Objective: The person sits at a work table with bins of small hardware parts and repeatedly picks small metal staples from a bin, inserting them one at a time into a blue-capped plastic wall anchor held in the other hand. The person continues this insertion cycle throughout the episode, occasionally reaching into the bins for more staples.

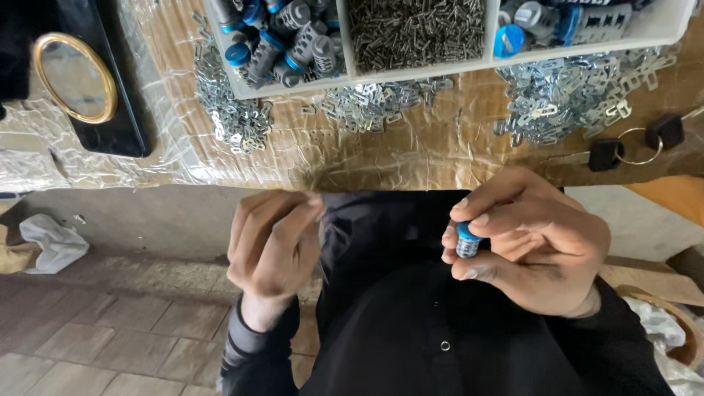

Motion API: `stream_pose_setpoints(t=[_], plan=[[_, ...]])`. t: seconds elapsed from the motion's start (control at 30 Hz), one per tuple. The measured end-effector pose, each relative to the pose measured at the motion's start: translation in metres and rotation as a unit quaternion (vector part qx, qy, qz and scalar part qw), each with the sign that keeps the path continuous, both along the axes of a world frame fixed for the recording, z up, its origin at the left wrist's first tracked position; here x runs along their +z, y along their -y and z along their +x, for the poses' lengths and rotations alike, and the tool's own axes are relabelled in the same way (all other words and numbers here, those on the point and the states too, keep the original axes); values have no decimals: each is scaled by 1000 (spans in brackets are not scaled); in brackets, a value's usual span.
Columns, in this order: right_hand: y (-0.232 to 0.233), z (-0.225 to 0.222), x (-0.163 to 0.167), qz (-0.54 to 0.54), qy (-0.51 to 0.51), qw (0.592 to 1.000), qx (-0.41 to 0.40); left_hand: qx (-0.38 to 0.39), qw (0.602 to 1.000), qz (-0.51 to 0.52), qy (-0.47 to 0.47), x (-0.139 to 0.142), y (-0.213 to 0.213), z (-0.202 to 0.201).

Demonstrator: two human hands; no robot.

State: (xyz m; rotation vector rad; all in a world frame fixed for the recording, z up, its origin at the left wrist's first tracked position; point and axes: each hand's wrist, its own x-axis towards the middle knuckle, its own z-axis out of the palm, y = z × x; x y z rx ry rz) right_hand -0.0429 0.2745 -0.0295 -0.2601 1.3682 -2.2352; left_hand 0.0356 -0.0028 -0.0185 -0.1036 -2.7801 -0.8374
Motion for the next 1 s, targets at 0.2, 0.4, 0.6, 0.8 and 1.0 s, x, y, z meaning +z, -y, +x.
stream_pose_setpoints(t=[0.2, 0.4, 0.6, 0.8, 1.0], plan=[[-1, -3, 1, 37, 2, 999, -25, -57, 973, 62, 215, -43, -14, 7], [-1, -4, 6, 40, -9, 999, -10, -38, 978, 90, 185, -169, -27, 14], [0, 3, 9, 42, 8, 999, -9, -17, 983, 51, 176, -168, 14, 33], [9, 0, -1, 50, -13, 999, 10, 46, 941, 65, 328, -51, -5, 2], [5, -4, 1, 94, -58, 993, 30, -118, 957, 253, 79, 21, -38, -17]])
